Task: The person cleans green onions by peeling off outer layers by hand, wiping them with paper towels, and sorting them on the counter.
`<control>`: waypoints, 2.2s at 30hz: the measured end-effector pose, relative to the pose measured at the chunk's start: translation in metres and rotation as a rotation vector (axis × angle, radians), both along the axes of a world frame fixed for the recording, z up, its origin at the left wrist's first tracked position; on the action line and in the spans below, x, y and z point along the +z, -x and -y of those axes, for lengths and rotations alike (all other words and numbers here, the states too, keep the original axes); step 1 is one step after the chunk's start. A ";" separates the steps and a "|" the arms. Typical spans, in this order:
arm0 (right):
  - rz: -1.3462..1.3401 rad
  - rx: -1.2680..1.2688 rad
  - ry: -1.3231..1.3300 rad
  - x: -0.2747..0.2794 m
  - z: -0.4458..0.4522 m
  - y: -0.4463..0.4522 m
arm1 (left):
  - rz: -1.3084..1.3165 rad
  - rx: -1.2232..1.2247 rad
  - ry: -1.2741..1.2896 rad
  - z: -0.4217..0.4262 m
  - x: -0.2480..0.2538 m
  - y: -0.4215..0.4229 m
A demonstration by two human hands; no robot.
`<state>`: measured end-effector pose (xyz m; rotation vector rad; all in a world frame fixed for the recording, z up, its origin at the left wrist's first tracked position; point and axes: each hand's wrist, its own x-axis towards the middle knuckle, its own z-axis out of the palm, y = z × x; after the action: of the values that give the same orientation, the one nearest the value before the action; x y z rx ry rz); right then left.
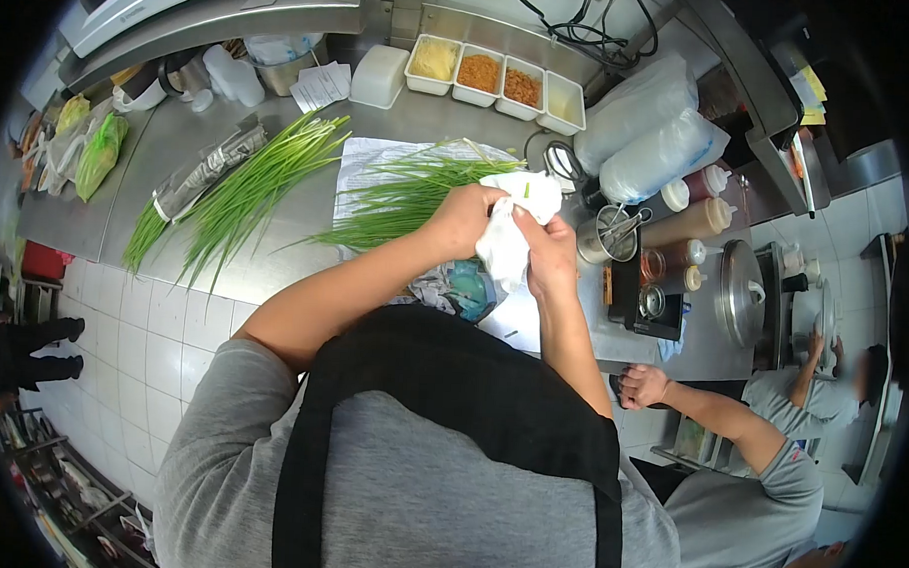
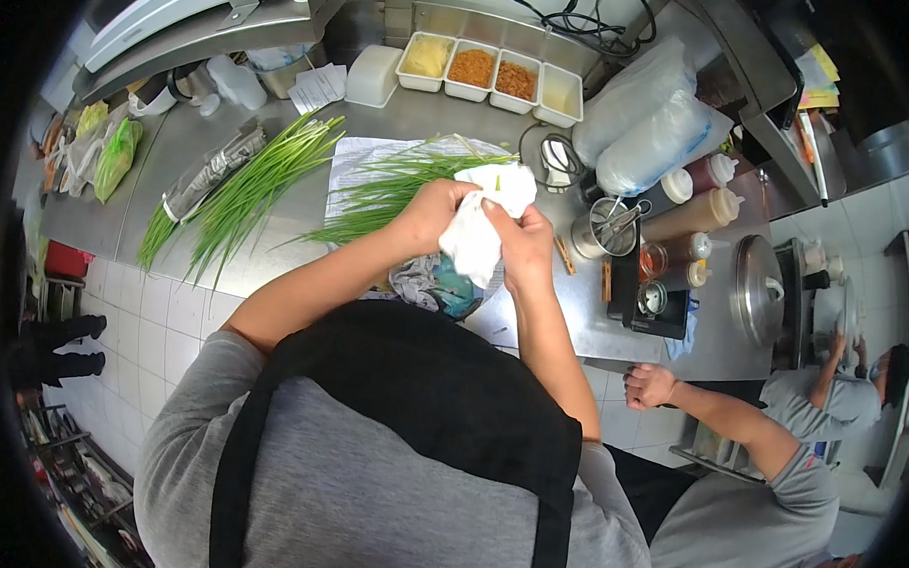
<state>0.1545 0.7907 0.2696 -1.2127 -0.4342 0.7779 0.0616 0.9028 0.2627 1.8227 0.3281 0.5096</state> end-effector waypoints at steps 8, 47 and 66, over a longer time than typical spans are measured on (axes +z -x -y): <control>-0.041 -0.290 -0.145 -0.002 0.012 -0.063 | -0.183 0.105 -0.105 -0.036 0.028 0.059; -0.129 -0.398 -0.058 -0.052 0.127 -0.081 | -0.384 0.079 -0.781 -0.047 -0.075 -0.052; -0.125 -0.394 -0.060 -0.053 0.118 -0.072 | -0.323 0.009 -0.855 -0.036 -0.064 -0.063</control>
<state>0.2267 0.6725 0.2163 -1.1400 -0.1075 0.4933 0.1244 0.9388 0.1988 2.7489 0.3654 0.3814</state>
